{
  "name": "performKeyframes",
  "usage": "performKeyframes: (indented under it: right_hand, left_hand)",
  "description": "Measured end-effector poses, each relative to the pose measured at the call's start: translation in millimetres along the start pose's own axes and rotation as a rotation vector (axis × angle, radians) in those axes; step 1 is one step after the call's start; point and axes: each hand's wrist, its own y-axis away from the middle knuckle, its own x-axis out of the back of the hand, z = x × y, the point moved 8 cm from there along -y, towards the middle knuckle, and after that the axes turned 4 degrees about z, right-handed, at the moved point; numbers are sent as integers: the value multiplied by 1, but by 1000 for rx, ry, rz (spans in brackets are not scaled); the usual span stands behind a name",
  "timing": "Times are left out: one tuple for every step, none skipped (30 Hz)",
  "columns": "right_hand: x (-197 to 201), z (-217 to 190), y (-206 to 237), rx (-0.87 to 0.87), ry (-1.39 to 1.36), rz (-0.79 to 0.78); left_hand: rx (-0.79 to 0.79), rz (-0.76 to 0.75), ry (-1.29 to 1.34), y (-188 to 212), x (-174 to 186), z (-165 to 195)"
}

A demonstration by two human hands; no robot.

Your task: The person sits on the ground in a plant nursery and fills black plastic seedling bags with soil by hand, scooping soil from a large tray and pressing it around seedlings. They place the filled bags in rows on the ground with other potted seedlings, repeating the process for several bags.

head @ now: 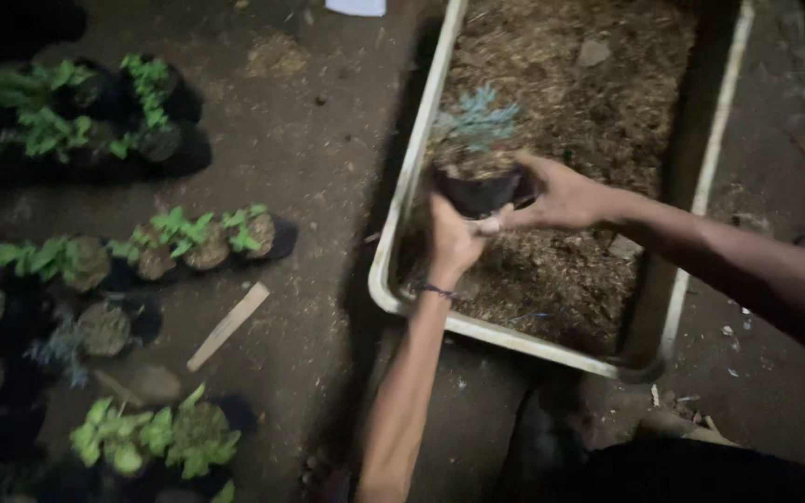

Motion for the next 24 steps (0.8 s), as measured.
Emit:
performKeyframes:
  right_hand:
    - [-3, 9, 0, -85, -64, 70]
    - [-7, 18, -1, -162, -121, 129]
    - [-10, 26, -4, -181, -20, 131]
    - [-10, 34, -6, -191, 81, 131]
    - [-11, 36, -12, -106, 101, 135]
    - [-10, 39, -16, -20, 118, 136]
    - [-10, 49, -22, -13, 134, 116]
    - [-8, 58, -29, -6, 150, 105]
    - [-3, 67, -34, -3, 258, 115]
    - [0, 75, -39, -3, 364, 125]
    - [7, 82, -45, -23, 436, 122]
    - [8, 87, -50, -43, 447, 116]
    - [8, 92, -54, -75, 464, 80]
    - [6, 92, -62, -88, 481, 40]
    - [5, 90, -71, -107, 495, 36]
    - [0, 84, -78, -102, 506, 21]
    - [-6, 76, -85, -96, 512, -14]
    - [-13, 65, -93, -89, 512, -40]
    - [-19, 52, -98, -86, 512, -57]
    - [-35, 36, -105, -60, 505, -71]
    - [-50, 15, -110, -30, 478, -97]
    - [-69, -8, -116, 4, 450, -127]
    - [-89, -34, -121, 41, 411, -157]
    - [-117, -62, -125, 81, 319, -202]
  left_hand:
    - [8, -49, 16, 5, -3, -6]
    - [24, -74, 20, 9, -6, -11]
    - [37, -90, 20, 12, -7, -16]
    - [-43, -59, -26, 14, -3, -13]
    - [-121, -27, -76, 15, 0, -10]
    - [-195, 5, -130, 16, 4, -6]
    - [-269, 36, -186, 16, 7, -1]
    - [-278, 78, -249, 14, 11, 0]
    - [-286, 109, -311, 13, 14, 1]
    - [-287, 138, -371, 13, 18, 1]
    - [-254, 149, -431, 13, 19, 0]
    - [-223, 161, -487, 13, 22, -1]
    - [-188, 178, -540, 15, 30, -3]
    - [-150, 162, -541, 18, 38, -5]
    - [-115, 141, -538, 23, 42, -6]
    - [-84, 104, -532, 25, 48, -7]
    - [-89, 207, -468, 29, 66, -2]
    - [-94, 302, -399, 33, 83, 4]
    - [-104, 386, -329, 37, 99, 10]
    - [-134, 577, -209, 44, 125, 16]
    - [-164, 773, -87, 53, 151, 21]
    - [-196, 971, 35, 64, 178, 22]
    - [31, 1104, 234, 72, 206, -2]
    - [264, 1218, 439, 87, 230, -27]
